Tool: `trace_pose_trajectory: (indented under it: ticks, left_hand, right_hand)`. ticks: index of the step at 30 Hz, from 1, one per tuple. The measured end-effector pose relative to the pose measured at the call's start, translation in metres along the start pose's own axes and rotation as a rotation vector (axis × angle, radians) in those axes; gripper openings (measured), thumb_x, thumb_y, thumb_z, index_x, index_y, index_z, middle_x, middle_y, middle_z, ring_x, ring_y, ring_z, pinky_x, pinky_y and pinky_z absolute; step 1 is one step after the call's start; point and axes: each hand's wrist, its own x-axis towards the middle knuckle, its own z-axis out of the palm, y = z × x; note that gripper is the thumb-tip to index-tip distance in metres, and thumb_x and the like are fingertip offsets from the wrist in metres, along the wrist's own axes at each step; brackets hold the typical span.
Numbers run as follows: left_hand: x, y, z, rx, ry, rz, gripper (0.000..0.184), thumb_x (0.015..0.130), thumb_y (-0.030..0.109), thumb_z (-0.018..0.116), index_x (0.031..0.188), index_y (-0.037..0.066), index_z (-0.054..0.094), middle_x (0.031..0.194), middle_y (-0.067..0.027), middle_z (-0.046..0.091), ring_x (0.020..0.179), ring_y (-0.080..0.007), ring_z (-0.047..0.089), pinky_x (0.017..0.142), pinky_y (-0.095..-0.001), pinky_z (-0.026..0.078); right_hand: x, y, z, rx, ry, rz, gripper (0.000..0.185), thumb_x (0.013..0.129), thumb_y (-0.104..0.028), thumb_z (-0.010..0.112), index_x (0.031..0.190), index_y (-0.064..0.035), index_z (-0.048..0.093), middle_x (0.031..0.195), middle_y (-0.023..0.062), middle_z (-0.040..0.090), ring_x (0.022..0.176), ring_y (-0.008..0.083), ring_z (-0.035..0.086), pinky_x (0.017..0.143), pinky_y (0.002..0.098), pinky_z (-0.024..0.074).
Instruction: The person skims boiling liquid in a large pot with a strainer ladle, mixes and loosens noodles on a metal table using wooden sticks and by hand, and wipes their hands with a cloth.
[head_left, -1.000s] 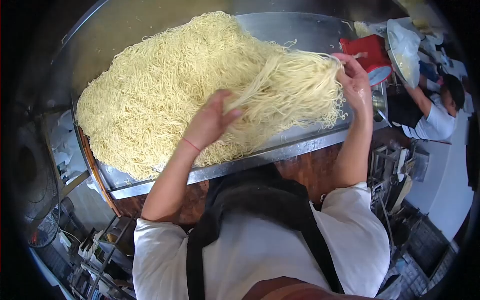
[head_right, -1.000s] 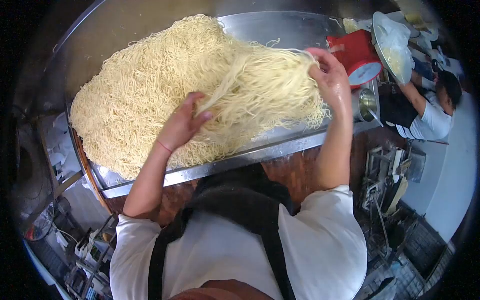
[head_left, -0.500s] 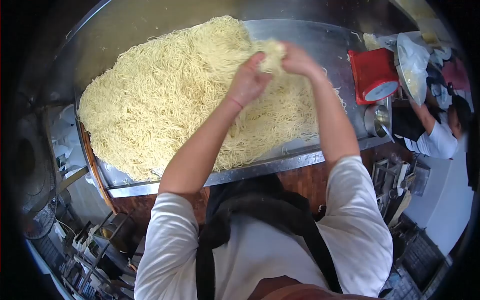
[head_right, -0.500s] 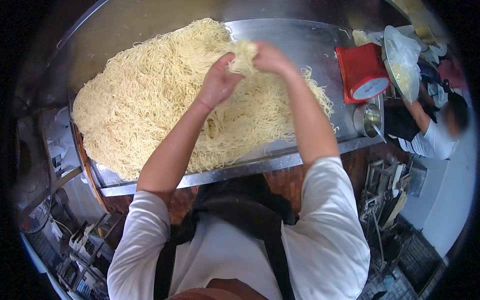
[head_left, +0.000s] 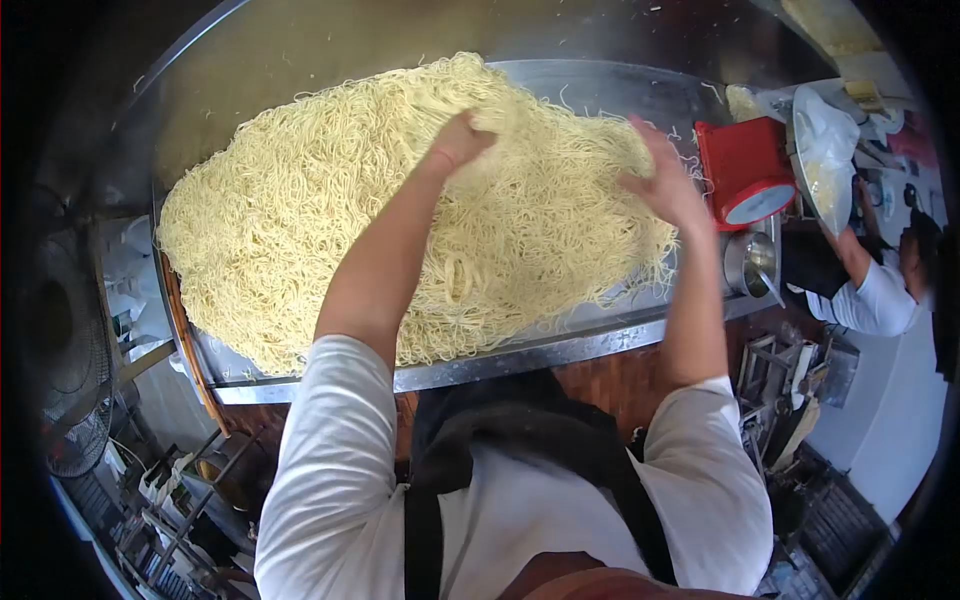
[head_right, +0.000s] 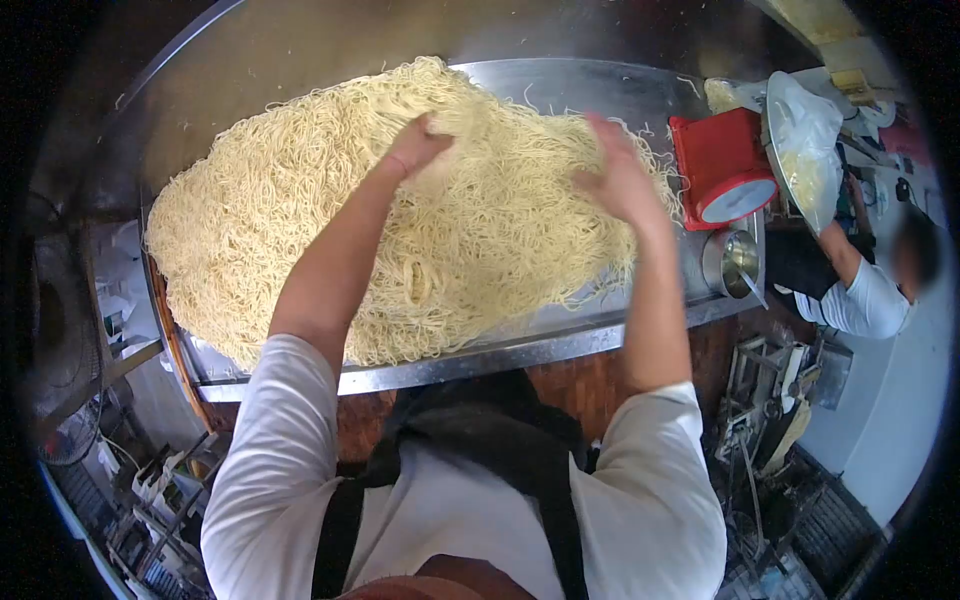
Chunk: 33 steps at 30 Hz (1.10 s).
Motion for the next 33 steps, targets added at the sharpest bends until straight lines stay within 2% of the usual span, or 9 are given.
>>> trace_pose_trajectory:
  ticks: [7,9,11,14,19,26,28,31,33]
  left_hand:
    - [-0.126,0.195,-0.074,-0.259,-0.083,0.563,0.046,0.079,0.009,0.074,0.123,0.006,0.061,0.103,-0.0047,0.069,0.089,-0.0132,0.065,0.086,-0.0292,0.053]
    - [-0.157,0.226,-0.106,-0.214,0.041,0.598,0.061,0.078,0.017,0.078,0.133,0.007,0.054,0.121,-0.0133,0.063,0.109,-0.0228,0.062,0.099,-0.0361,0.049]
    - [-0.173,0.241,-0.125,-0.279,0.269,0.735,0.03,0.08,0.002,0.069,0.108,0.01,0.061,0.096,-0.0026,0.068,0.082,-0.0101,0.065,0.071,-0.0253,0.058]
    - [-0.176,0.205,-0.152,0.266,0.305,0.803,0.069,0.078,0.028,0.078,0.137,0.01,0.048,0.131,-0.0175,0.053,0.119,-0.0295,0.054,0.102,-0.0403,0.044]
    - [-0.134,0.084,-0.143,0.505,0.167,0.118,0.075,0.084,0.046,0.071,0.147,0.019,0.04,0.149,-0.023,0.035,0.136,-0.0364,0.04,0.112,-0.0438,0.037]
    - [-0.049,0.011,0.062,0.298,0.154,0.035,0.074,0.083,0.034,0.076,0.144,0.008,0.043,0.145,-0.0212,0.042,0.123,-0.0304,0.055,0.109,-0.0394,0.041]
    - [-0.064,0.029,0.053,-0.148,-0.043,0.055,0.067,0.083,0.03,0.075,0.14,0.008,0.047,0.131,-0.0182,0.054,0.114,-0.026,0.058,0.103,-0.0369,0.046]
    - [-0.067,0.078,-0.033,-0.177,0.056,0.161,0.057,0.078,0.018,0.076,0.13,0.006,0.056,0.108,-0.0134,0.068,0.104,-0.0228,0.062,0.096,-0.0352,0.048]
    - [-0.104,0.131,-0.113,-0.221,0.329,0.204,0.057,0.088,0.029,0.07,0.135,0.006,0.047,0.115,-0.0186,0.063,0.105,-0.0242,0.062,0.095,-0.0367,0.051]
  right_hand:
    - [0.106,-0.074,0.088,1.069,-0.031,0.223,0.059,0.091,-0.015,0.062,0.144,-0.0104,0.038,0.136,0.0142,0.052,0.124,0.0273,0.052,0.102,0.037,0.0459]
    - [0.099,-0.112,0.032,0.979,0.108,0.238,0.043,0.093,-0.011,0.057,0.135,-0.0084,0.048,0.125,0.0125,0.059,0.112,0.0256,0.058,0.094,0.0366,0.0501]
    - [0.083,-0.108,-0.022,0.447,0.461,0.049,0.027,0.093,-0.013,0.053,0.118,-0.0032,0.059,0.109,0.012,0.066,0.096,0.0235,0.063,0.084,0.0365,0.0526]
    - [0.059,-0.064,-0.051,0.994,0.865,-0.395,0.028,0.084,-0.006,0.061,0.112,0.0005,0.062,0.109,0.0125,0.065,0.098,0.0256,0.062,0.087,0.0359,0.0505]
    - [-0.007,0.08,-0.026,-0.085,-0.099,0.156,0.071,0.075,-0.011,0.076,0.14,-0.0065,0.047,0.142,0.0219,0.046,0.134,0.0354,0.04,0.111,0.0401,0.0346]
    - [0.057,-0.029,0.107,-0.281,0.022,0.008,0.069,0.077,-0.006,0.074,0.141,-0.0151,0.049,0.13,0.0206,0.057,0.122,0.0359,0.053,0.106,0.0437,0.0405]
    - [0.09,-0.012,0.157,0.072,-0.178,0.411,0.065,0.08,-0.005,0.069,0.14,-0.0176,0.05,0.128,0.0192,0.06,0.116,0.0327,0.058,0.104,0.0423,0.0433]
    - [0.108,-0.04,0.042,0.115,-0.479,0.246,0.046,0.084,-0.015,0.068,0.129,-0.0101,0.059,0.115,0.0153,0.067,0.095,0.0236,0.067,0.083,0.0362,0.0546]
    - [0.105,-0.059,-0.045,0.262,-0.07,0.184,0.054,0.079,-0.009,0.07,0.131,-0.0063,0.056,0.113,0.0175,0.068,0.095,0.0249,0.067,0.084,0.0353,0.054]
